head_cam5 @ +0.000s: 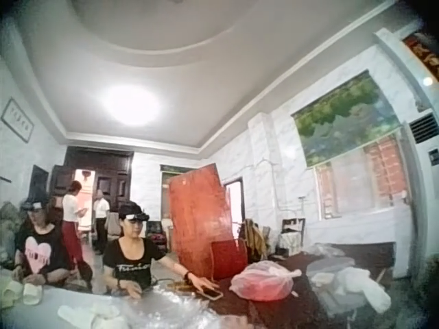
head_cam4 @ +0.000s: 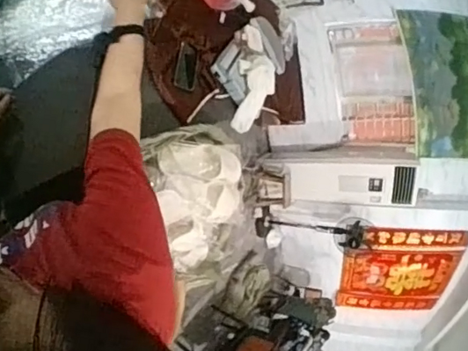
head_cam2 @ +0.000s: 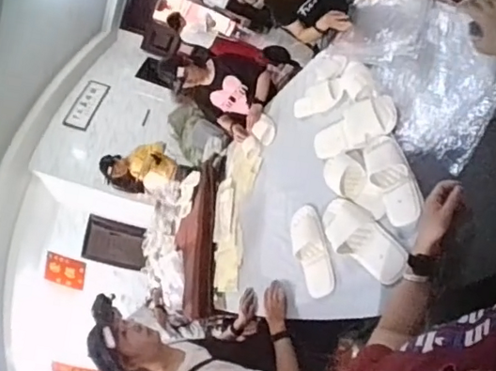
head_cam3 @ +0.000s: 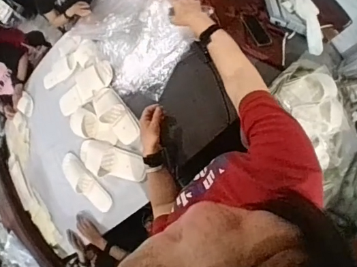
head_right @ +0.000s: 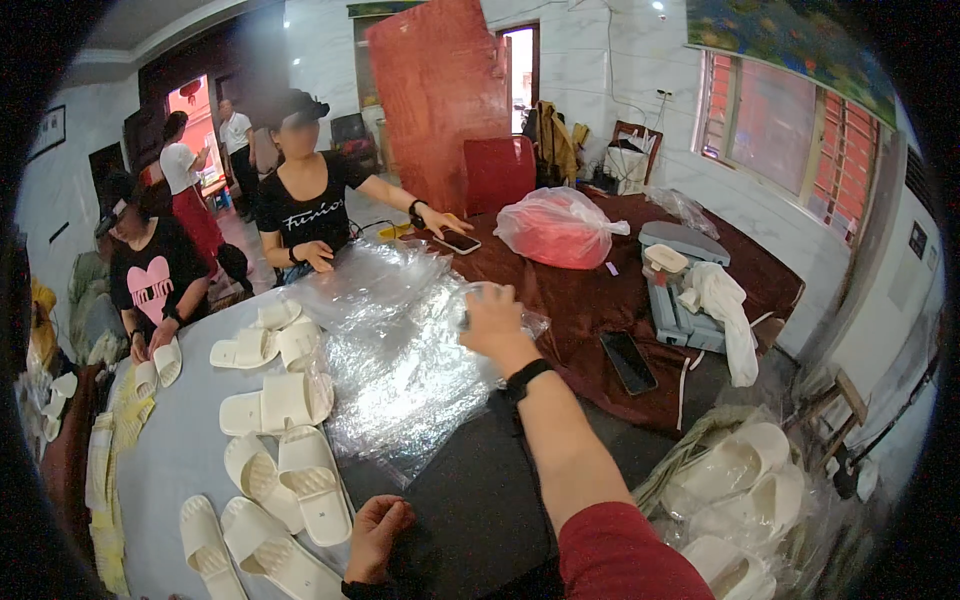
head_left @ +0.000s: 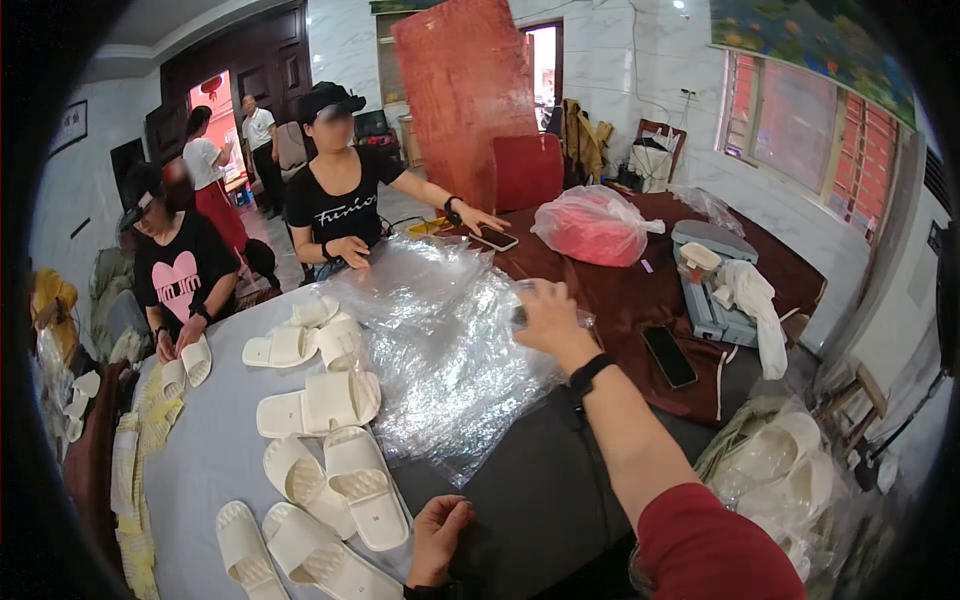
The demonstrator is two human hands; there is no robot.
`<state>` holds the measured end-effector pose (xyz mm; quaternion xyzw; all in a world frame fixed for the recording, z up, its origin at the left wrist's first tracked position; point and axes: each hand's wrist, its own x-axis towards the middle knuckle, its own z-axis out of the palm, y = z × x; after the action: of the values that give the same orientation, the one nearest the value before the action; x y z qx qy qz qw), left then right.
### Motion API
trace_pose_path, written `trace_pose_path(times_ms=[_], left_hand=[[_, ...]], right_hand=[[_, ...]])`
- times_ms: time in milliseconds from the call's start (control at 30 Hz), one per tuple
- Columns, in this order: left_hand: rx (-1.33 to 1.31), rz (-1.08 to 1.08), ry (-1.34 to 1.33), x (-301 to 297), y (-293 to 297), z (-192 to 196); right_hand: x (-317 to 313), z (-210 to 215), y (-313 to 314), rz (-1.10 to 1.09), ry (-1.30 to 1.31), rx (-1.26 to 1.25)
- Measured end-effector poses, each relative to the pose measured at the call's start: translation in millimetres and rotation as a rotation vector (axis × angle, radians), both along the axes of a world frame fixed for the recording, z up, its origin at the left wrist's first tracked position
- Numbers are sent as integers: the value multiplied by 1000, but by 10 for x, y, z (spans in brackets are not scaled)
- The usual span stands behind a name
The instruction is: Packing white slippers into plastic bags and moving a large sack of slippers in a workshop.
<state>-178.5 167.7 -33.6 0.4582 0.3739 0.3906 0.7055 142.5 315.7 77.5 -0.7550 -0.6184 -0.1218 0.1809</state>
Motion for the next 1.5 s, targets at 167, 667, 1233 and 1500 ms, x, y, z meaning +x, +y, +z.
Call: trace_pose_path(times_ms=[167, 667, 1233, 1500], left_hand=[[29, 4, 60, -4, -5, 56], [-7, -18, 157, -49, 14, 108], [47, -5, 34, -30, 34, -25], [84, -31, 43, -49, 48, -90]], right_hand=[[388, -507, -191, -95, -56, -45], [-1168, -853, 11, 349, 32, -366], [-656, -114, 305, 225, 436, 342], [-866, 342, 138, 482, 571, 783]])
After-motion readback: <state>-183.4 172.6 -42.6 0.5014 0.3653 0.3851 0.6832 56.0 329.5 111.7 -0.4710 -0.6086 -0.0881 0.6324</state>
